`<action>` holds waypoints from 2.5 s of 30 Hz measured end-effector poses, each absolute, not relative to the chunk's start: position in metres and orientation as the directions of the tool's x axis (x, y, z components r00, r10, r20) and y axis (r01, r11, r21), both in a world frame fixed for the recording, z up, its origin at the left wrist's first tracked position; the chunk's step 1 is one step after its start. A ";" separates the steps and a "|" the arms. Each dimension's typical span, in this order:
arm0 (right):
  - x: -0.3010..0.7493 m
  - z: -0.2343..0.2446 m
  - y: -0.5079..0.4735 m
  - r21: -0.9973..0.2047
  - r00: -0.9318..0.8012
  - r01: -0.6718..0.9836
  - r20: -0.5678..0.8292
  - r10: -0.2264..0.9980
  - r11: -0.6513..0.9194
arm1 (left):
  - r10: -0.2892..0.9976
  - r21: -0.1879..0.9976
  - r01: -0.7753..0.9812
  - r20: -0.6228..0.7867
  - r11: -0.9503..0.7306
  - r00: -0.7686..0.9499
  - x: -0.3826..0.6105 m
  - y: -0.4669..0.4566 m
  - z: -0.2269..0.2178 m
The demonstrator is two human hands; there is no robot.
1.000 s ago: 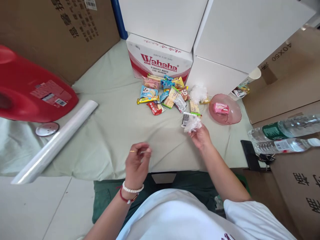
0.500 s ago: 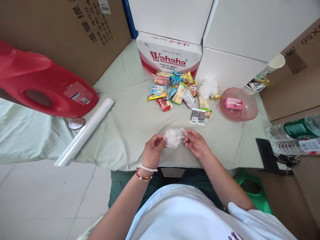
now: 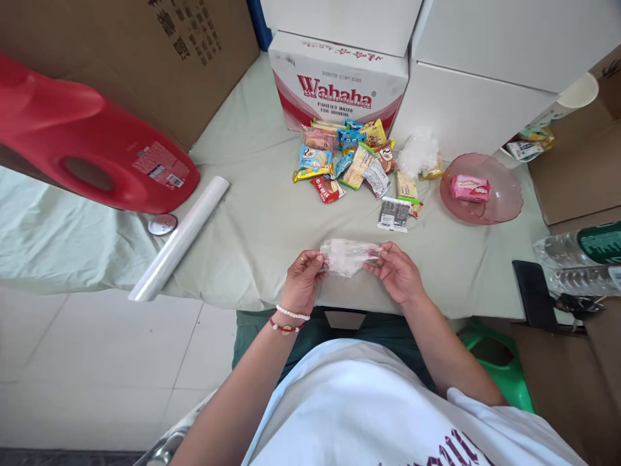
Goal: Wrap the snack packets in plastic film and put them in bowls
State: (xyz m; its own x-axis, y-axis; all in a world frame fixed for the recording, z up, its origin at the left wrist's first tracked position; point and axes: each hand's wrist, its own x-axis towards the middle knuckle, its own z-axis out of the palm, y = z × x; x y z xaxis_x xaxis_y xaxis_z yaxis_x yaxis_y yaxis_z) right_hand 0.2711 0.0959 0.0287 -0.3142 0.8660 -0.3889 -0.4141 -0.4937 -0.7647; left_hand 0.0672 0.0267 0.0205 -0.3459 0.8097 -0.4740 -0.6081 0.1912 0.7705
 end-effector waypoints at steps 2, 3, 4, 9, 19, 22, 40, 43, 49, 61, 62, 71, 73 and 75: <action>0.275 0.026 0.098 -0.732 -0.317 -0.454 -0.401 0.860 -0.508 | 0.816 0.750 -0.633 -0.480 0.192 -0.322 0.065 0.025 0.020; 0.277 0.025 0.099 -0.724 -0.303 -0.474 -0.399 0.865 -0.500 | 0.818 0.740 -0.646 -0.481 0.187 -0.315 0.064 0.025 0.021; 0.280 0.024 0.100 -0.722 -0.282 -0.493 -0.395 0.874 -0.485 | 0.819 0.731 -0.659 -0.480 0.177 -0.313 0.063 0.024 0.022; 0.297 0.025 0.102 -0.781 -0.183 -0.471 -0.369 0.911 -0.411 | 0.841 0.703 -0.700 -0.448 0.122 -0.303 0.052 0.024 0.028; 0.321 0.022 0.113 -0.941 -0.099 -0.056 -0.326 0.940 -0.333 | 0.785 0.923 -0.353 -0.332 0.155 -0.524 0.004 0.026 0.011; 0.325 0.020 0.115 -0.938 -0.131 0.111 -0.342 0.930 -0.329 | 0.783 0.922 -0.321 -0.359 0.215 -0.507 -0.006 0.025 0.008; 0.306 0.045 0.083 -0.823 -0.351 0.368 0.307 0.885 0.432 | 0.737 0.915 -0.185 -0.400 0.360 -0.545 -0.006 0.021 0.008; 0.334 0.051 0.077 -0.729 -0.488 0.328 0.413 0.769 0.600 | 0.743 0.901 -0.251 -0.434 0.355 -0.509 -0.010 0.023 0.011; 0.357 0.030 0.063 -0.645 -0.593 0.327 0.430 0.681 0.691 | 0.757 0.874 -0.315 -0.480 0.370 -0.444 -0.008 0.030 0.015; 0.300 0.017 0.015 -0.761 -0.525 0.359 0.314 0.791 0.540 | 0.650 0.873 -0.307 -0.488 0.379 -0.583 0.042 -0.044 0.032; 0.295 0.017 0.011 -0.767 -0.540 0.349 0.305 0.784 0.539 | 0.674 0.783 -0.390 -0.619 0.485 -0.404 0.051 -0.052 0.032; 0.271 0.024 -0.005 -0.851 -0.602 0.236 0.251 0.758 0.469 | 0.746 0.623 -0.648 -0.654 0.439 -0.123 0.100 -0.032 0.041; 0.273 0.024 -0.005 -0.880 -0.609 0.234 0.199 0.768 0.413 | 0.783 0.654 -0.654 -0.604 0.380 -0.149 0.099 -0.028 0.043; 0.277 0.021 -0.004 -0.922 -0.584 0.226 0.131 0.801 0.315 | 0.808 0.650 -0.668 -0.576 0.362 -0.122 0.096 -0.027 0.044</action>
